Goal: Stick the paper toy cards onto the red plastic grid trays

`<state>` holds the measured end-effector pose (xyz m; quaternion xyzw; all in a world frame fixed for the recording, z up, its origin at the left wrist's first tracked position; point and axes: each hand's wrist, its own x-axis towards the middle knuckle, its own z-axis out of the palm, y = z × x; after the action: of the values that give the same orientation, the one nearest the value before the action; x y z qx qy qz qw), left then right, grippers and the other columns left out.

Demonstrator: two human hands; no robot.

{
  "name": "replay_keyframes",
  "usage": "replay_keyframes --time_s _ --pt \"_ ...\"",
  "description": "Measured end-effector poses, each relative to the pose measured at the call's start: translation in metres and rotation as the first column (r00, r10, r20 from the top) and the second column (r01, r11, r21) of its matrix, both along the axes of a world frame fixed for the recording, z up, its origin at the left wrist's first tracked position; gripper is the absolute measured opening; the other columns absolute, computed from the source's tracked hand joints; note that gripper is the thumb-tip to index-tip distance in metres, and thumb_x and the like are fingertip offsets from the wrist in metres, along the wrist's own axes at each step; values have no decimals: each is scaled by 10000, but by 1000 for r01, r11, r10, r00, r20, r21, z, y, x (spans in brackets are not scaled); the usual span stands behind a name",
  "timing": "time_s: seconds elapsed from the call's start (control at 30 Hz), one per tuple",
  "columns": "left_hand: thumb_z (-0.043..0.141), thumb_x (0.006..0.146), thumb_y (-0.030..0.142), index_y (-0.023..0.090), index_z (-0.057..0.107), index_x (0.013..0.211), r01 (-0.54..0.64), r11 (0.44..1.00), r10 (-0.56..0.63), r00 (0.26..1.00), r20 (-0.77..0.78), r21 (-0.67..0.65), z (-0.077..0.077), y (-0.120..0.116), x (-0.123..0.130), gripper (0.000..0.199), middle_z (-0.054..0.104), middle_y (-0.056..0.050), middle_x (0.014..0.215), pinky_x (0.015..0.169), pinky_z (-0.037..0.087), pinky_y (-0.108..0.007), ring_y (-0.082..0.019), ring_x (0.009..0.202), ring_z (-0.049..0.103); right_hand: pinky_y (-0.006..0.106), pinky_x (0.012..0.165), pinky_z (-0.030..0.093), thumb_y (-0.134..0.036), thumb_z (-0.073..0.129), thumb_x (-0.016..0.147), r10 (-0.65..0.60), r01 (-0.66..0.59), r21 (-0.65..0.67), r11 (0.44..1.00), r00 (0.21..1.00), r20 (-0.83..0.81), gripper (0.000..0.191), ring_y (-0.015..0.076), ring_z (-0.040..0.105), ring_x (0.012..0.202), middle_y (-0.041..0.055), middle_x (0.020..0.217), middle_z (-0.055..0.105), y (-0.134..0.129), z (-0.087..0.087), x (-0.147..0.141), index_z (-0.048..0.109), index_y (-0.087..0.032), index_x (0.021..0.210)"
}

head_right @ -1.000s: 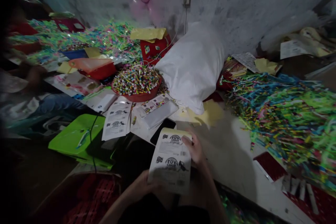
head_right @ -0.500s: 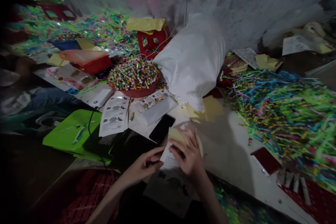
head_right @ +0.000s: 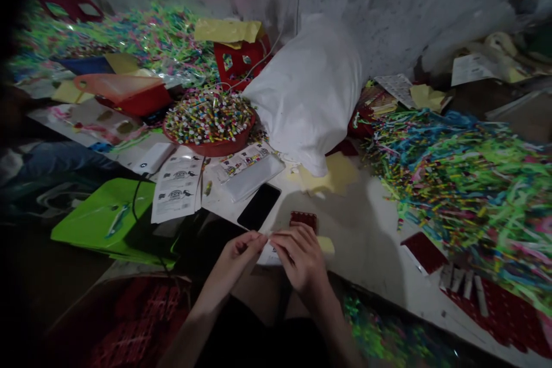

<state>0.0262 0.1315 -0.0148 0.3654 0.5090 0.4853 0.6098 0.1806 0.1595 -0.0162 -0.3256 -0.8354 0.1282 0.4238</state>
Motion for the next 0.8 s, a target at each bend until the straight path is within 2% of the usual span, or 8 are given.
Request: replay_keyframes --time_s 0.13,0.3,0.5,0.57,0.63,0.67,0.7,0.8 --pt "674 665 523 150 507 541 -63 995 64 998 12 -77 -3 -1 2 427 399 57 519 523 266 -208 -72 520 327 374 875 473 -73 551 830 -6 -4 155 988 998 63 242 158 605 886 44 956 692 -6 -6 0 618 -181 1036" --pt "693 644 521 150 490 539 -76 987 85 995 56 -144 -6 -2 3 437 361 70 498 491 227 -200 -57 491 288 399 914 469 -61 525 836 15 -50 266 963 991 135 327 192 572 1014 80 1059 677 -10 -20 3 569 -140 1151" --pt "720 599 522 145 524 575 -127 982 135 990 48 -138 -16 11 -11 425 428 64 517 478 258 -192 -55 480 333 360 856 506 -92 560 831 -13 5 212 977 999 32 212 161 607 913 43 948 694 -16 -14 -4 599 -189 1015" --pt "696 609 537 147 548 613 -153 979 149 988 -43 -131 -25 27 -26 417 464 58 527 467 274 -194 -62 470 362 377 882 502 -104 564 831 16 -15 158 987 1000 -8 166 161 609 905 41 921 688 -22 -10 -4 598 -191 968" --pt "607 683 557 147 573 645 -130 989 107 958 -266 -69 -35 51 -46 413 489 45 524 463 297 -201 -76 463 393 409 935 479 -122 562 836 43 -43 80 996 999 0 128 164 610 907 34 913 678 -31 -5 1 592 -205 929" --pt "546 727 562 147 584 660 -95 995 76 911 -405 -27 -40 65 -57 422 506 35 521 464 314 -209 -89 459 411 421 955 468 -131 562 838 43 -44 46 998 999 10 117 166 611 910 30 910 673 -36 -2 5 587 -214 917" --pt "489 763 556 148 597 669 -38 999 37 831 -554 10 -43 82 -69 433 534 19 528 473 340 -220 -107 470 444 426 970 461 -137 561 840 35 -35 18 999 999 15 111 168 613 914 27 907 669 -41 2 11 582 -222 907" --pt "539 757 453 151 629 691 0 998 44 702 -710 62 -46 136 -104 322 632 -34 637 566 395 -248 -178 628 554 418 962 482 -171 532 863 -1 -1 -53 999 999 -34 85 167 627 872 17 835 657 -54 20 33 567 -247 855"
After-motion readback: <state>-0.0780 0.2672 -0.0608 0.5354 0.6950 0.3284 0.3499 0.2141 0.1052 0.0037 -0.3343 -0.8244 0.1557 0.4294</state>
